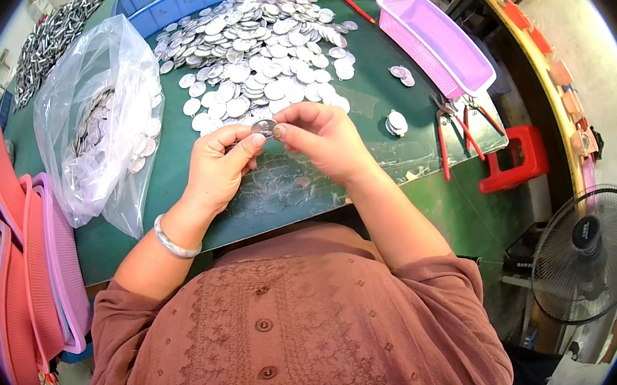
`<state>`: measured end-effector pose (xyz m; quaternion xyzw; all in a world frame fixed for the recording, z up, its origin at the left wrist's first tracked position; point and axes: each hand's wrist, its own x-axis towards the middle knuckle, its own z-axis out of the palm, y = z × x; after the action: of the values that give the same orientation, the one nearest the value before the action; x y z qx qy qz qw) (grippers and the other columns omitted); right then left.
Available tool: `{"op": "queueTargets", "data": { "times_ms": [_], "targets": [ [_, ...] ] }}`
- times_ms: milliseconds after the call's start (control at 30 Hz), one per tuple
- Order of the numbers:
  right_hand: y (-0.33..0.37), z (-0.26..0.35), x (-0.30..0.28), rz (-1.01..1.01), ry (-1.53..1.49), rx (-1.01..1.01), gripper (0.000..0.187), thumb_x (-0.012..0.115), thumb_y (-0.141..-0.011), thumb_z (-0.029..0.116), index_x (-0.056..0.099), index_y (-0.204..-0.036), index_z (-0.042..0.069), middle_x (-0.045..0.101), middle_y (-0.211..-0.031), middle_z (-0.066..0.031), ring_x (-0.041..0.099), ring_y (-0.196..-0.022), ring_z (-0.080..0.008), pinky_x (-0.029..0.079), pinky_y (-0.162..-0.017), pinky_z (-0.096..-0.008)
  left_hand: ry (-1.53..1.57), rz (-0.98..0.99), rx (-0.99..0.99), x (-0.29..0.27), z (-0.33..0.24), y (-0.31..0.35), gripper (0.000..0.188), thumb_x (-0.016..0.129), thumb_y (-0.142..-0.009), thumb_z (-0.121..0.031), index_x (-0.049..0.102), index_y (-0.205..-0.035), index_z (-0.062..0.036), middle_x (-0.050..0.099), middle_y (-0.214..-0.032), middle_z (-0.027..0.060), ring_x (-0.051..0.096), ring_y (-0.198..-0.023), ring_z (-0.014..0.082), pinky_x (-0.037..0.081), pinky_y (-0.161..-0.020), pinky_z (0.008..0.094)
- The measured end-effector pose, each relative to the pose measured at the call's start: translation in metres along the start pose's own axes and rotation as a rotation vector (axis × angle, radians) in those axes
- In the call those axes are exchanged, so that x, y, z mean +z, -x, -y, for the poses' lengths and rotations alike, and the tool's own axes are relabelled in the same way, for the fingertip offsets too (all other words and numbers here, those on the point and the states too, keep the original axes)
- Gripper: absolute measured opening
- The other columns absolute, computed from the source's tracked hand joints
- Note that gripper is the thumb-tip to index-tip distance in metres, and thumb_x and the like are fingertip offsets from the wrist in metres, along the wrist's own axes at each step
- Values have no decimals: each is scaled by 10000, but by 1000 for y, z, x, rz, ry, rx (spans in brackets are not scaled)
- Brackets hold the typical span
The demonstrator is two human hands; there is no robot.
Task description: The person sits at a green workbench and assembles small, round, silver metal discs. They pick up a disc and a small metal ring, then use red-handled pliers to attach the ring to the disc. The person repeats this process, handling the discs and rings by hand and using the pliers for the attachment step.
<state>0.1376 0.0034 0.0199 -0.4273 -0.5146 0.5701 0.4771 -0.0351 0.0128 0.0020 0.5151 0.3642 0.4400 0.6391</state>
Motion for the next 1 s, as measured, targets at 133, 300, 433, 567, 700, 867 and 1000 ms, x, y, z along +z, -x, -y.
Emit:
{"op": "queueTargets", "data": {
  "times_ms": [133, 300, 433, 567, 700, 867, 1000],
  "targets": [
    [4, 3, 7, -48, 70, -103, 154, 611, -763, 69, 592, -895, -7, 589, -769, -9, 516, -661, -60, 427, -611, -199, 8, -16, 24, 0, 3, -1, 141, 616, -787, -129, 611, -879, -23, 546, -662, -19, 469, -541, 38, 370, -473, 145],
    [4, 1, 7, -71, 365, -323, 105, 603, -749, 32, 600, -849, 0, 584, -741, -21, 519, -643, -67, 427, -587, -204, 27, -26, -13, 2, -1, 0, 144, 615, -789, -132, 613, -889, -29, 544, -664, -22, 468, -544, 32, 360, -460, 137],
    [6, 3, 9, -84, 500, -454, 98, 600, -737, 10, 606, -835, 8, 565, -716, -35, 523, -623, -89, 425, -559, -212, 10, -14, -22, 2, -1, 0, 152, 601, -796, -120, 625, -915, -30, 553, -680, -23, 463, -557, 35, 383, -490, 161],
    [6, 5, 12, -80, 566, -543, 110, 598, -729, -2, 611, -837, 17, 554, -704, -43, 522, -608, -106, 424, -548, -216, 21, 4, -20, 1, -3, 0, 163, 591, -803, -123, 630, -933, -33, 557, -696, -23, 463, -573, 37, 400, -511, 175],
    [6, 7, 12, -87, 612, -552, 106, 599, -729, 4, 613, -834, 13, 557, -689, -37, 519, -597, -108, 420, -538, -216, 26, -11, -31, 2, -3, 1, 160, 585, -808, -130, 629, -920, -25, 553, -691, -18, 467, -578, 38, 402, -513, 175],
    [4, 1, 7, -169, 124, 1, 96, 580, -770, 43, 602, -848, -9, 579, -687, -44, 513, -584, -95, 407, -535, -191, 31, -4, -46, 2, 0, 0, 143, 566, -826, -175, 605, -872, -46, 552, -666, -16, 475, -548, 35, 374, -480, 148],
    [1, 1, 0, -101, -129, 226, 102, 564, -794, 99, 590, -835, 9, 579, -672, -50, 508, -549, -93, 409, -513, -195, 96, 9, -141, 2, -4, 1, 141, 529, -841, -181, 581, -792, -59, 544, -645, -10, 461, -526, 48, 343, -459, 159]
  ]
}}
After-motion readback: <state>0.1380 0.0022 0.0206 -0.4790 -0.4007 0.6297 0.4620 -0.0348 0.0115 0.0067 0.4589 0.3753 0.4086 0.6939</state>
